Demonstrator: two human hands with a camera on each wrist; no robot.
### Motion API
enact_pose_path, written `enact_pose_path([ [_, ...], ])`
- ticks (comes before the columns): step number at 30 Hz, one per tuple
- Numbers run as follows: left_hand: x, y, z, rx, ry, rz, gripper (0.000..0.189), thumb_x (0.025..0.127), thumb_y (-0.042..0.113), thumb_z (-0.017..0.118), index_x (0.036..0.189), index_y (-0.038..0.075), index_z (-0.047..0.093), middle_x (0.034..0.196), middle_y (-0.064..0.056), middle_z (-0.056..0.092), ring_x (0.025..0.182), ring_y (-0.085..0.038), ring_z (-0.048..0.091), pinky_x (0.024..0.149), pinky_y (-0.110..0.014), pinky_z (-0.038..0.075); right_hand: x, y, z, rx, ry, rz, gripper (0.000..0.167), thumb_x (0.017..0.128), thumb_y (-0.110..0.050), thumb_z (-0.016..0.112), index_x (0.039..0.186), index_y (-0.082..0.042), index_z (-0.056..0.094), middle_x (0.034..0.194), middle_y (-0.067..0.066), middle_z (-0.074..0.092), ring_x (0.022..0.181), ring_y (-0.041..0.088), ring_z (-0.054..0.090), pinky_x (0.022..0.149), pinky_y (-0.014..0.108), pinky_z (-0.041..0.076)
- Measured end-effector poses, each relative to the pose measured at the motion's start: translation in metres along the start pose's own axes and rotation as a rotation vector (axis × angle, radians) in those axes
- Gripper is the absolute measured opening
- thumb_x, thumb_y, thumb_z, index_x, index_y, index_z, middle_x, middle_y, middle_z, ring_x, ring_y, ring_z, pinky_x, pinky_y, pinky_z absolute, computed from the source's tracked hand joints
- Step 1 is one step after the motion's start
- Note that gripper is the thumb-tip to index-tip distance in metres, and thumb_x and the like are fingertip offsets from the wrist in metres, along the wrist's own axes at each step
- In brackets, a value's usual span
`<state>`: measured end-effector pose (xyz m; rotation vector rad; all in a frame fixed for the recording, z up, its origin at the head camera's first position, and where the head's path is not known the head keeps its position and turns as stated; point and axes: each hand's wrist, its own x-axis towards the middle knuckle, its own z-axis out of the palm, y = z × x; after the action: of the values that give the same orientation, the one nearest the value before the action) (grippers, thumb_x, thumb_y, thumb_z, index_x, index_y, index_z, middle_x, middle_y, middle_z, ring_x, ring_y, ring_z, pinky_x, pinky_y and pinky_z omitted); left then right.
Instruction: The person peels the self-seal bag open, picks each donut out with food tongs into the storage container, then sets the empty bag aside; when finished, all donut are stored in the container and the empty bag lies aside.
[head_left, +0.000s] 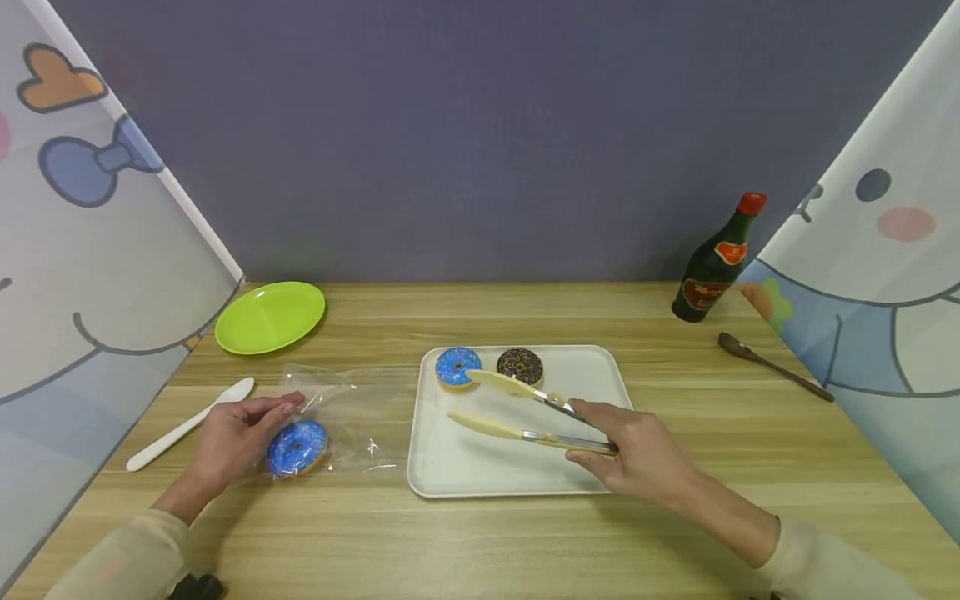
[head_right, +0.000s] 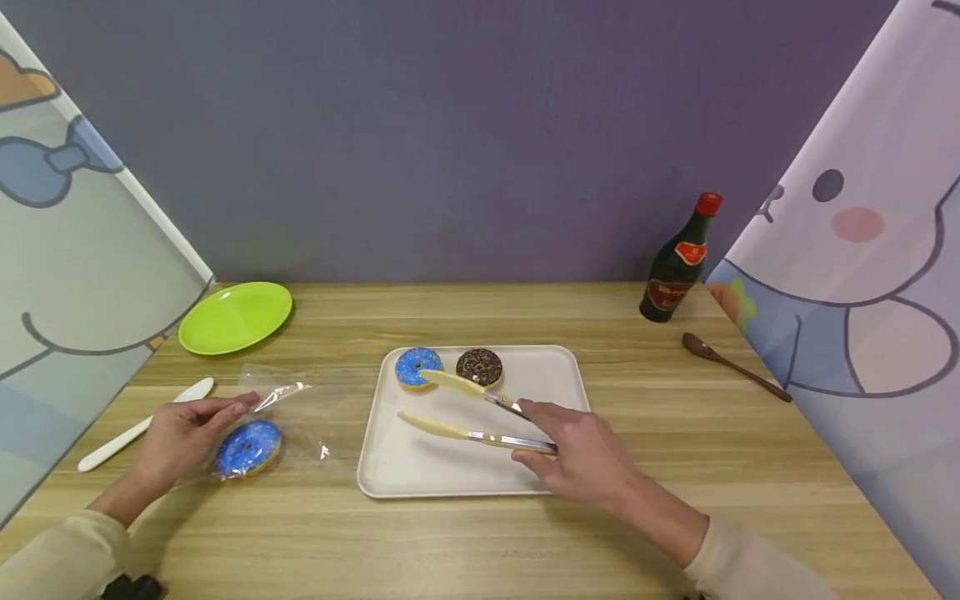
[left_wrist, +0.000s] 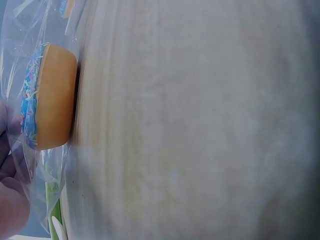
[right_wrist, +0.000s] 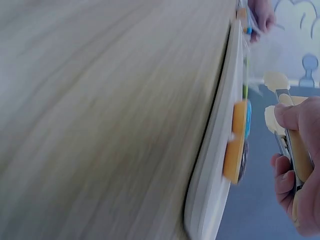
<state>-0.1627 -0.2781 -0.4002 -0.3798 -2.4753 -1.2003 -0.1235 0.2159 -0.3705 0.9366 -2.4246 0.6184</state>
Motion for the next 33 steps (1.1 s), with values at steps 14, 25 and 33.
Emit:
enact_pose_path([
  [14, 0.001, 0.001, -0.001, 0.012, -0.004, -0.017, 0.014, 0.087, 0.004, 0.069, 0.096, -0.006, 0.072, 0.095, -0.007, 0.071, 0.093, 0.011, 0.056, 0.078, -0.006, 0.042, 0.034, -0.035, 0.036, 0.012, -0.181, -0.03, 0.052, 0.079, -0.033, 0.077, 0.12, -0.004, 0.063, 0.113, 0.008, 0.066, 0.097, 0.021, 0.065, 0.074, 0.036, 0.055],
  [25, 0.001, 0.002, -0.001, 0.005, -0.006, 0.001, 0.012, 0.086, 0.002, 0.069, 0.096, -0.003, 0.073, 0.096, -0.013, 0.07, 0.09, 0.01, 0.058, 0.075, -0.007, 0.044, 0.065, -0.053, 0.068, 0.016, -0.29, -0.032, 0.053, 0.08, -0.035, 0.075, 0.124, -0.008, 0.061, 0.115, 0.005, 0.066, 0.098, 0.018, 0.064, 0.074, 0.035, 0.055],
  [33, 0.002, 0.005, 0.0, 0.022, -0.007, 0.008, 0.011, 0.086, 0.002, 0.069, 0.095, -0.002, 0.073, 0.097, -0.016, 0.069, 0.089, 0.011, 0.058, 0.075, -0.007, 0.044, 0.084, -0.067, 0.083, 0.028, -0.347, -0.041, 0.055, 0.082, -0.039, 0.073, 0.127, -0.01, 0.059, 0.119, 0.003, 0.064, 0.102, 0.015, 0.062, 0.076, 0.032, 0.054],
])
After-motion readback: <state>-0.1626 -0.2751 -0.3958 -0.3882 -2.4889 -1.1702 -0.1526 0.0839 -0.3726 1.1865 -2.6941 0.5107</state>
